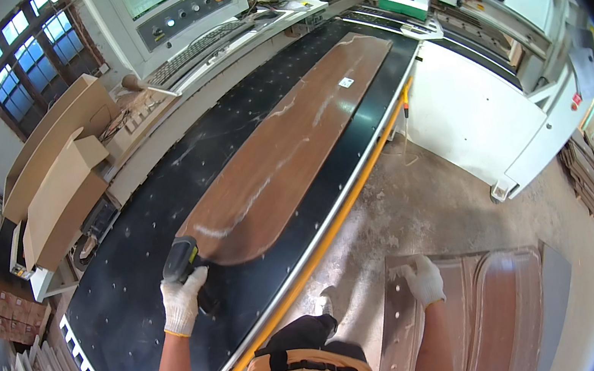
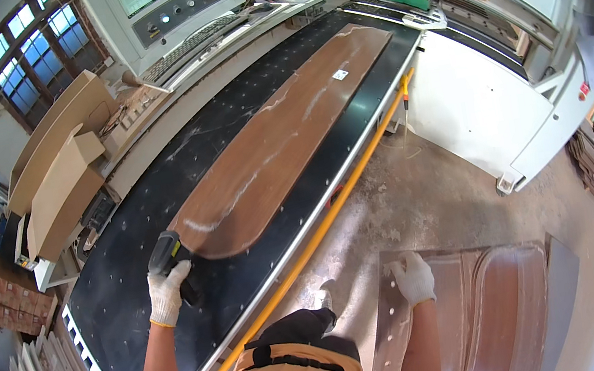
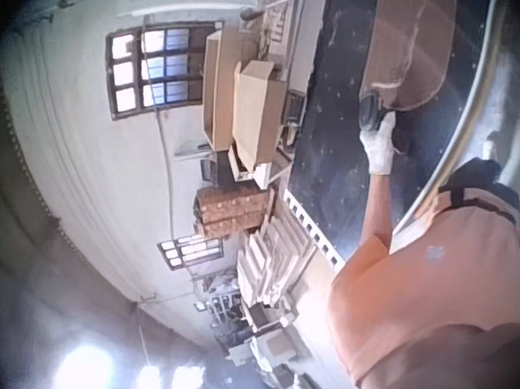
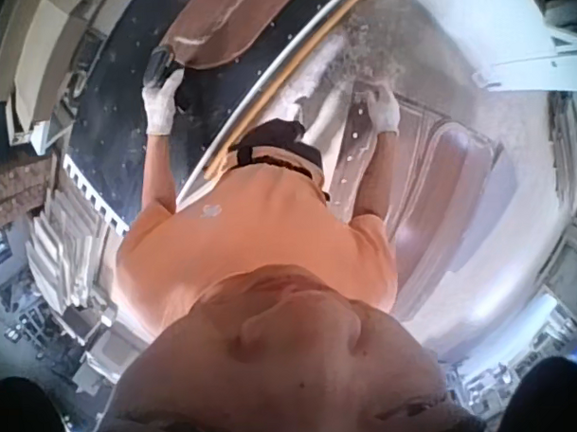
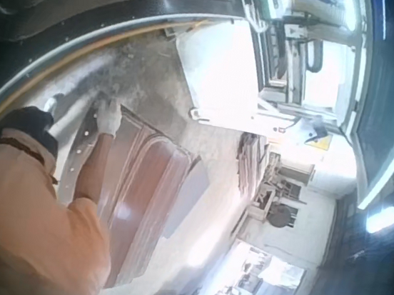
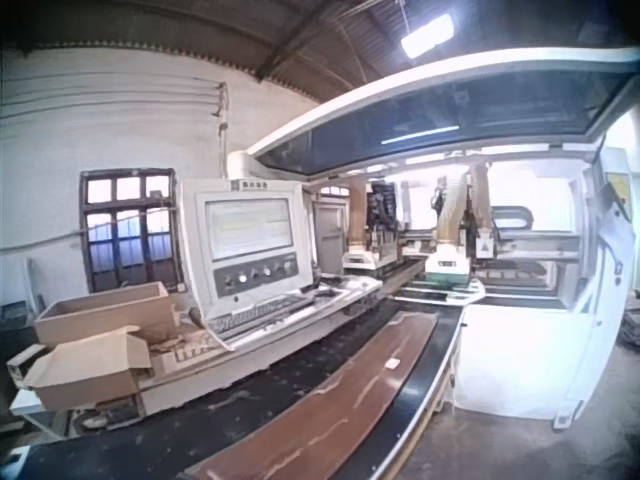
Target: The person walks through a workshop, picks up a large brown panel, and places it on a workbench. They use a handheld barcode scanner to scan a label on the panel while operating a computer mouse. The person then retrieves another panel and repeats the scanning process.
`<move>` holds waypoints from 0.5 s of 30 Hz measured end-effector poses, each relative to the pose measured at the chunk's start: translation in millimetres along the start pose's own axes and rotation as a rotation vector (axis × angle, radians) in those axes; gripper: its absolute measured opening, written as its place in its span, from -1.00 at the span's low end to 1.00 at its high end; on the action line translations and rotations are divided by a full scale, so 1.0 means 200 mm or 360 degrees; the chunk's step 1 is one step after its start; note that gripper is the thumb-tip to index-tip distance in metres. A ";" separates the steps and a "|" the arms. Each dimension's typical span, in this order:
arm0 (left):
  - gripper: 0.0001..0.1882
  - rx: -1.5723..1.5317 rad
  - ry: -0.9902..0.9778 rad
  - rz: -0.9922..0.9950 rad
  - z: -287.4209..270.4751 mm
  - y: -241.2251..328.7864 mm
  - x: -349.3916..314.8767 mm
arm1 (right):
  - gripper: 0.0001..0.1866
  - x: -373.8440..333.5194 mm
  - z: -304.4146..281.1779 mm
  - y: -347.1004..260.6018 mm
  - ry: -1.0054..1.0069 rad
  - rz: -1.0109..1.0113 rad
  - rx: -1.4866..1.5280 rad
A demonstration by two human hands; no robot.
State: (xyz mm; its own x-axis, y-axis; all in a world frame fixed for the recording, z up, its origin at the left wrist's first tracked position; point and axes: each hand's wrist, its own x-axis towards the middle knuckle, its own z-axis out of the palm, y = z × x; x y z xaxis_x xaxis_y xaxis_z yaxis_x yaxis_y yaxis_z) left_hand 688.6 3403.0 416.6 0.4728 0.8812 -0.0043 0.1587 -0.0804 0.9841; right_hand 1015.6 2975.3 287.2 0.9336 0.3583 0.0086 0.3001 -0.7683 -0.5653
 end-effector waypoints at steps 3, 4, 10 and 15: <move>-0.33 -0.0074 -0.0008 0.0143 0.21 0.07 0.33 | -0.69 0.46 -0.03 -0.09 -0.0054 -0.0135 0.0010; -0.31 -0.0051 0.0037 0.0017 0.28 0.09 0.43 | -0.70 0.59 -0.05 -0.12 -0.0083 -0.0145 -0.0020; -0.63 -0.0512 0.0144 -0.0164 0.78 0.14 0.92 | -0.50 1.41 -0.13 -0.30 0.0054 -0.0526 0.0078; -0.51 -0.0531 0.0494 -0.0264 1.22 0.13 1.36 | -0.15 2.28 -0.09 -0.60 0.0096 -0.1098 -0.0203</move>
State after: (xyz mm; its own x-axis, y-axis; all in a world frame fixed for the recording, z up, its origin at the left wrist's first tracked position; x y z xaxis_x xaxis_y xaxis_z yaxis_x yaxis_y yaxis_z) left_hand 1031.6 3527.0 396.9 0.1754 0.9710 -0.1625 -0.1005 0.1819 0.9782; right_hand 1408.4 3221.4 373.2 0.5299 0.7591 0.3782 0.8449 -0.4336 -0.3134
